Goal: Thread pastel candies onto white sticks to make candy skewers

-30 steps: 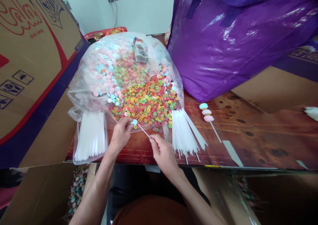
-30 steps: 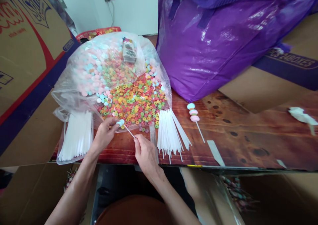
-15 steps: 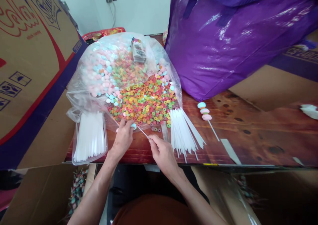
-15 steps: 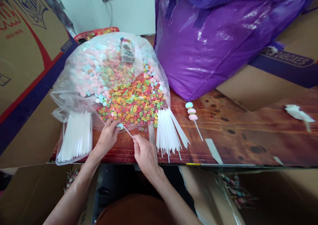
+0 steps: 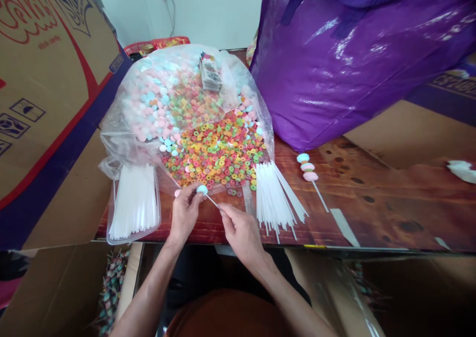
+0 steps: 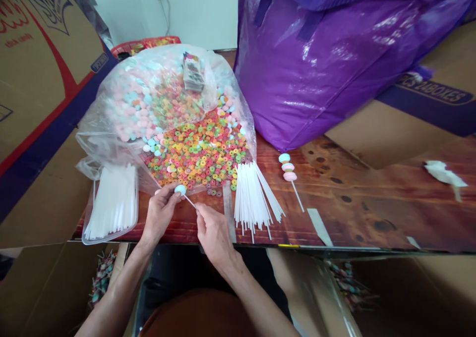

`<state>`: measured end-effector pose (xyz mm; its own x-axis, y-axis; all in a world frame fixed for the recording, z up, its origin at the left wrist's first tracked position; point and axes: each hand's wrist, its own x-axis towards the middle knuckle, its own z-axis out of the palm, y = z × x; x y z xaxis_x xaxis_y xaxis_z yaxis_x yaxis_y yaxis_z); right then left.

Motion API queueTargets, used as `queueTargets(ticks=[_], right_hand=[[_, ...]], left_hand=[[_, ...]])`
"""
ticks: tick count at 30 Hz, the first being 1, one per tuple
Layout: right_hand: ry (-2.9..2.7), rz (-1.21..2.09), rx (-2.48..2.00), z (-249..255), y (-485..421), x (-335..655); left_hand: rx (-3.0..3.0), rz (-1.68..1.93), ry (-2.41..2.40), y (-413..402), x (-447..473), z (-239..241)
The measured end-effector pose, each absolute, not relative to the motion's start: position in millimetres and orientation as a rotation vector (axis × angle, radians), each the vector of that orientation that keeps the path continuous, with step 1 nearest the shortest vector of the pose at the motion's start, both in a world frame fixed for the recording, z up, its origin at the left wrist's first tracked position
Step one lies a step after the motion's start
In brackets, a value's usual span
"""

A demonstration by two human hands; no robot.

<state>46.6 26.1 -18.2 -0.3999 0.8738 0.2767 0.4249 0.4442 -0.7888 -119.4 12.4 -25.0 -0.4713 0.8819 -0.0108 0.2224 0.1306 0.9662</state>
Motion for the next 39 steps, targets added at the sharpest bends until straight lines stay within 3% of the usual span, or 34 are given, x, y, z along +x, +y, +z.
queueTargets(ticks=[5, 15, 22, 30, 39], right_hand=[[-2.004, 0.839, -1.102, -17.0, 18.9, 36.4], [-1.978, 0.794, -1.269, -12.8, 33.2, 45.4], [-1.96, 0.728, -1.285, -21.6, 35.0, 59.5], [-1.96, 0.75, -1.268, -22.0, 30.9, 55.0], [-1.944, 0.773, -1.211, -22.2, 29.6, 56.3]], left_hand=[[1.325, 1.332, 1.994, 0.3, -110.5, -23.0], [1.594, 1.239, 1.929, 4.7, -88.0, -13.7], [1.853, 0.932, 2.216, 39.7, -111.4, -21.9], [1.762, 1.143, 2.201, 46.0, -111.2, -24.1], [2.088, 0.598, 2.227, 61.4, -108.0, -20.8]])
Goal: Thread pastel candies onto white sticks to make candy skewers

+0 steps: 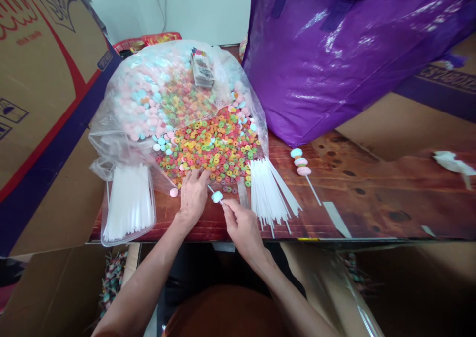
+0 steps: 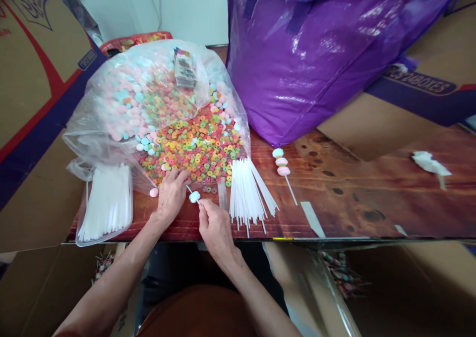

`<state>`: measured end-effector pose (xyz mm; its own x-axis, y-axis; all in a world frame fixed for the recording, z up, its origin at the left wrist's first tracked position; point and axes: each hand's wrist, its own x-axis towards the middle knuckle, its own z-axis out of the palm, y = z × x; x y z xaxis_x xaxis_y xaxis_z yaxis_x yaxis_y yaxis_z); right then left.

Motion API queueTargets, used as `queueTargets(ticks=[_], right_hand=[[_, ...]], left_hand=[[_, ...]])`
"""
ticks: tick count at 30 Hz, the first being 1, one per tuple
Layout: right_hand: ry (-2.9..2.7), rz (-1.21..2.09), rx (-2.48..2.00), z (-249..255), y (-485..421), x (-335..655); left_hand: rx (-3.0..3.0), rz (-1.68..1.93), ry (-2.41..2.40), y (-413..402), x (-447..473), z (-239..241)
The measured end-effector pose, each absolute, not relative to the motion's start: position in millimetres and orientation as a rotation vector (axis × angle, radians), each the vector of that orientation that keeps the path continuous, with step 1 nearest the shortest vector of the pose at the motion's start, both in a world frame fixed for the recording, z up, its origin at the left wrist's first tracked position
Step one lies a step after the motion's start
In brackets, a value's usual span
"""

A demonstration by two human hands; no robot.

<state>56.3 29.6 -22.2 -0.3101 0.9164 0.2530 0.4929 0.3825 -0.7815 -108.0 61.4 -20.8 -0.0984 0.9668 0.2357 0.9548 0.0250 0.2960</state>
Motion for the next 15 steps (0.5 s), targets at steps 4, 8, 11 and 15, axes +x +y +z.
queueTargets(ticks=[4, 8, 11, 15], right_hand=[[-1.92, 0.788, -1.241, -21.1, 28.9, 59.3], [-1.896, 0.792, -1.257, -20.6, 29.5, 62.5], [-1.899, 0.79, -1.254, -21.2, 30.0, 63.4], [-1.916, 0.801, -1.235, -22.8, 31.0, 63.1]], left_hand=[[2.115, 0.483, 2.25, 59.6, -105.2, -19.6], [2.096, 0.493, 2.278, 53.2, -104.0, -20.9], [2.118, 0.516, 2.273, 48.8, -104.7, -22.3], [2.156, 0.543, 2.206, 47.6, -106.4, -22.0]])
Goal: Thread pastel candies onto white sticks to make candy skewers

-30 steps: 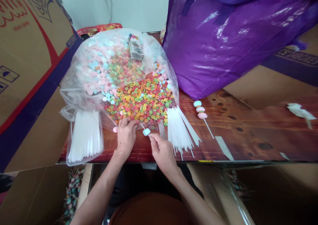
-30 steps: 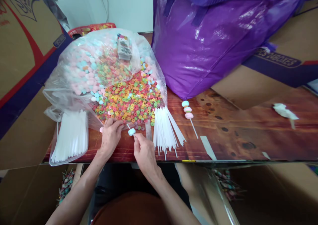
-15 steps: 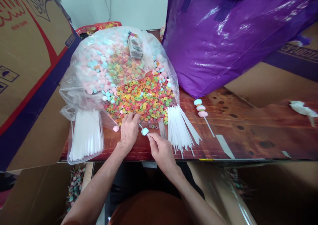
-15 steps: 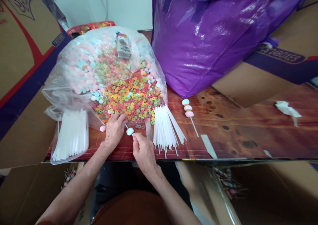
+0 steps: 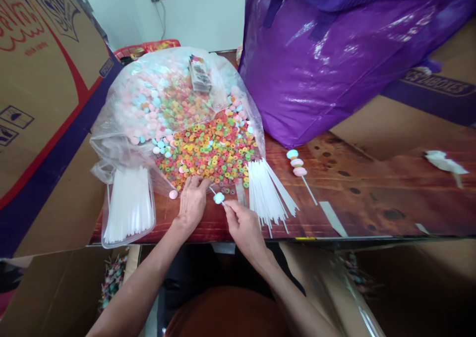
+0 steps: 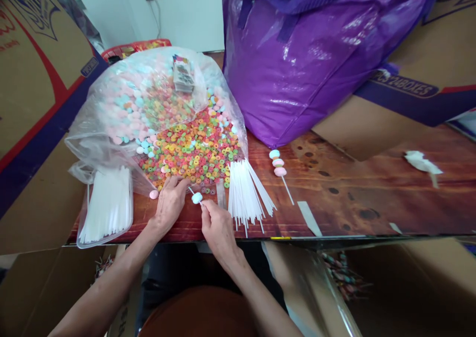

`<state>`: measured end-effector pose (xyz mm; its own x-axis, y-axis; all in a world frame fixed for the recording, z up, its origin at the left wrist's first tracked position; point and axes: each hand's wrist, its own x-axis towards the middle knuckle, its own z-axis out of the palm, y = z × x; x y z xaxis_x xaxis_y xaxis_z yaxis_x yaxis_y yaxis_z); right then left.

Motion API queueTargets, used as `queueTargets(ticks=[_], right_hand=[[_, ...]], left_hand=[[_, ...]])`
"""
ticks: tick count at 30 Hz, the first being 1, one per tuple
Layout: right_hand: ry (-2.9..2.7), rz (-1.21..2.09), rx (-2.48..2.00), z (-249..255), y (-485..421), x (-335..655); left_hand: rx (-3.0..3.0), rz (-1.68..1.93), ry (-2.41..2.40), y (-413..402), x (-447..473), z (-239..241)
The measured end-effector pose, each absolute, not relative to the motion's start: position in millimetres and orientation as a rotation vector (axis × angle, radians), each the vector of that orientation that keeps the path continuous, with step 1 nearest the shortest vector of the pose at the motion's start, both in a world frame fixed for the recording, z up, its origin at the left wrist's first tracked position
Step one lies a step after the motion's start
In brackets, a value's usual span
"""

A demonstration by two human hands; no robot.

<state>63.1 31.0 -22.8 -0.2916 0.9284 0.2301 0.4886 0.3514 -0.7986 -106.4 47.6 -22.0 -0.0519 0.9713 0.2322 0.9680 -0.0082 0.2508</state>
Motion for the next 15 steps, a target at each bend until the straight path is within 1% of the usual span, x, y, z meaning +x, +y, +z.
queueTargets(ticks=[2, 5, 9, 12, 15], right_hand=[[-1.923, 0.792, -1.236, -23.3, 31.7, 63.2], [-1.925, 0.765, -1.242, -23.0, 32.5, 64.0], [-1.9, 0.784, -1.204, -19.0, 32.6, 64.2], [-1.886, 0.837, -1.146, -15.2, 31.9, 61.5], [-1.913, 0.837, -1.088, -14.4, 31.2, 58.1]], left_hand=[[2.097, 0.624, 2.163, 49.3, -107.5, -20.9], [1.876, 0.865, 2.062, 51.8, -110.4, -19.0], [1.287, 1.22, 1.789, 48.4, -116.0, -16.0], [0.872, 1.301, 1.513, 41.7, -118.8, -12.2], [0.639, 1.31, 1.31, 36.3, -119.8, -8.0]])
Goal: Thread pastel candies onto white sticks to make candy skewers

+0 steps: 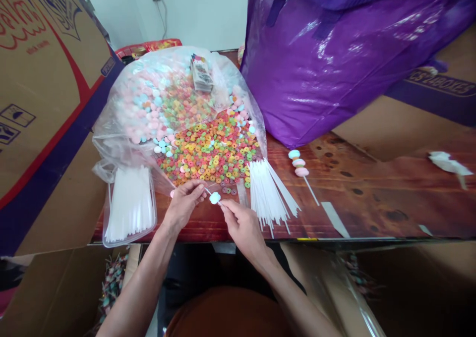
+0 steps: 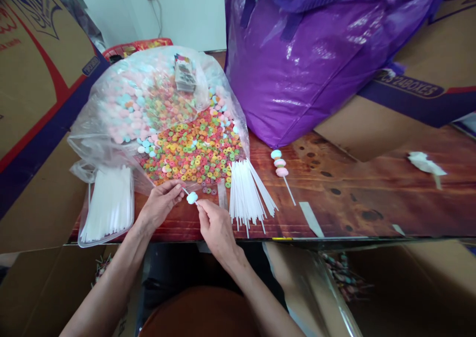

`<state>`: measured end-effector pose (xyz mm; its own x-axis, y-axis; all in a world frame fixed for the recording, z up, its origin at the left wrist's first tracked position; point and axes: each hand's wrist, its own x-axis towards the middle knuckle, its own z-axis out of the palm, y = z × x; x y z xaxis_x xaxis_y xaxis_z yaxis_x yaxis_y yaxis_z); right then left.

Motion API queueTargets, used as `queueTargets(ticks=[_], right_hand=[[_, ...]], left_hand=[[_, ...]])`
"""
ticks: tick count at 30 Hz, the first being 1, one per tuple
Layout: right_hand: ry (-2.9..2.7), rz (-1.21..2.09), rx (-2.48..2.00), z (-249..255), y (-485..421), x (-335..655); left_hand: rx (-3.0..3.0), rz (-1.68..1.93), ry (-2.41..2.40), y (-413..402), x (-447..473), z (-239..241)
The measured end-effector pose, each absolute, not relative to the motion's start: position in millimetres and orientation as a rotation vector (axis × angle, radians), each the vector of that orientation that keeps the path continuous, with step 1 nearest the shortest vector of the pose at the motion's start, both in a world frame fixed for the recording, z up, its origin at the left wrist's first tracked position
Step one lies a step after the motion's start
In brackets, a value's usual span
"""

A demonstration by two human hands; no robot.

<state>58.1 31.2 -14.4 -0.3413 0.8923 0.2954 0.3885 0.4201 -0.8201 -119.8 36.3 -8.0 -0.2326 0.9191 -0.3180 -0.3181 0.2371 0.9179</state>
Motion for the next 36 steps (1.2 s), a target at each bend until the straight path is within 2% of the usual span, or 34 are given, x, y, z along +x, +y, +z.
queueTargets(ticks=[4, 9, 13, 18, 21, 24, 27, 31, 36], right_hand=[[-2.01, 0.756, -1.066, -15.5, 33.7, 60.9], [-2.26, 0.795, -0.897, -9.5, 38.7, 73.2], [-2.181, 0.893, -0.764, -7.3, 27.8, 66.8], [-1.99, 0.92, -0.852, -9.7, 8.8, 45.9], [-1.924, 0.952, -0.938, -10.5, 7.7, 40.9], [-1.904, 0.937, -0.996, -11.1, 11.7, 42.5], [-1.931, 0.925, -1.015, -11.2, 15.2, 45.3], [-1.97, 0.917, -0.978, -11.8, 16.4, 46.0], [-1.943, 0.886, -0.956, -15.4, 18.3, 44.8]], left_hand=[[0.691, 1.292, 1.288, 31.4, -123.9, -2.1], [1.007, 1.022, 1.293, 15.6, -132.6, 7.9], [0.839, 1.043, 1.297, -2.6, -128.9, 7.3], [0.66, 1.153, 1.314, -15.8, -119.3, 0.0], [0.802, 1.228, 1.516, -15.9, -124.3, -0.1], [1.143, 1.325, 1.999, -11.3, -136.1, -1.5], [1.472, 1.18, 2.34, -6.5, -143.7, -7.2], [1.613, 0.89, 2.444, -5.8, -142.1, -16.5], [1.56, 1.089, 2.358, 1.5, -148.2, -18.4]])
